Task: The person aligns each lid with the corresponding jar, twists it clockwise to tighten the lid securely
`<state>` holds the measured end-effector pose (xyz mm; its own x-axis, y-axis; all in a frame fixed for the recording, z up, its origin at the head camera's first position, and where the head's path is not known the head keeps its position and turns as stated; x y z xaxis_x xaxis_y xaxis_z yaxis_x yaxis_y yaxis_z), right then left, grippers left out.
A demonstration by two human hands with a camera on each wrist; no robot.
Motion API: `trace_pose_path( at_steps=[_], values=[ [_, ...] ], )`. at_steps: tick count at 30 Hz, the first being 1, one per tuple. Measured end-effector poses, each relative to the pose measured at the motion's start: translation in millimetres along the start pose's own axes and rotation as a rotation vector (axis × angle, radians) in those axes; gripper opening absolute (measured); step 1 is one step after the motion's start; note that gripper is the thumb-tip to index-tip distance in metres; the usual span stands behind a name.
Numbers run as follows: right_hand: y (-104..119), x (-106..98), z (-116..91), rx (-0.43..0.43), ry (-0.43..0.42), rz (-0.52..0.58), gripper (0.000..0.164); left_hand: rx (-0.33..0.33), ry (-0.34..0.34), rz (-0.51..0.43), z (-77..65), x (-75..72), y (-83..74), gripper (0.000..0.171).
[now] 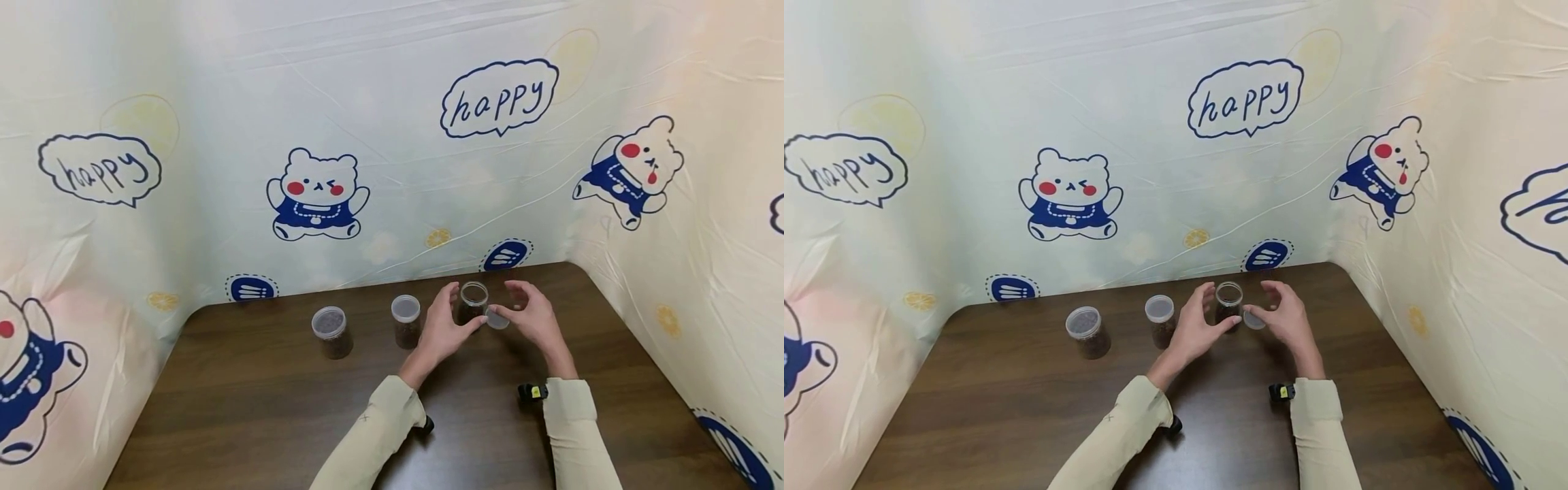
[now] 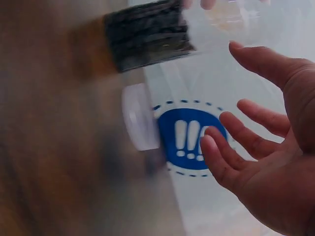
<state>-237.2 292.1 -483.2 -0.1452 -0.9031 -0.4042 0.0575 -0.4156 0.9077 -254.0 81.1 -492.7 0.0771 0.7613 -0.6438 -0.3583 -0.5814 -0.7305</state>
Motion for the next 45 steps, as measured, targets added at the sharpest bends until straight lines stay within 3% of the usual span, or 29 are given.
trace_pose_path(
  at_steps=[11, 18, 27, 45],
  values=[
    [-34.0, 13.8, 11.8, 0.113, 0.106, -0.131, 0.07, -0.046, -0.046, -0.052, 4.7, 23.4, 12.6, 0.083],
    [-44.4, 17.9, 15.1, 0.103, 0.132, -0.139, 0.07, -0.062, -0.065, -0.089, 6.7, 31.0, 16.7, 0.08],
    [-44.9, 20.3, 17.3, 0.067, 0.143, -0.199, 0.066, -0.086, -0.062, -0.093, 7.5, 34.9, 18.7, 0.074],
    [-38.7, 20.7, 16.6, 0.111, 0.19, -0.235, 0.061, -0.068, -0.082, -0.084, 9.6, 37.4, 18.5, 0.068]
  ],
)
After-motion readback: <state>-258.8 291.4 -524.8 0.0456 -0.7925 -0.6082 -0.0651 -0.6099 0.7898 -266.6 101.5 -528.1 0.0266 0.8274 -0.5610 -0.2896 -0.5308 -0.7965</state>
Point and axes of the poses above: each hand's wrist, its own z-axis towards the middle knuckle, its own x-axis out of the palm, y = z × x, the point moved 3 cm from there along z, towards the middle knuckle, and after that the axes turned 11 degrees about z, right-handed, at the moved point
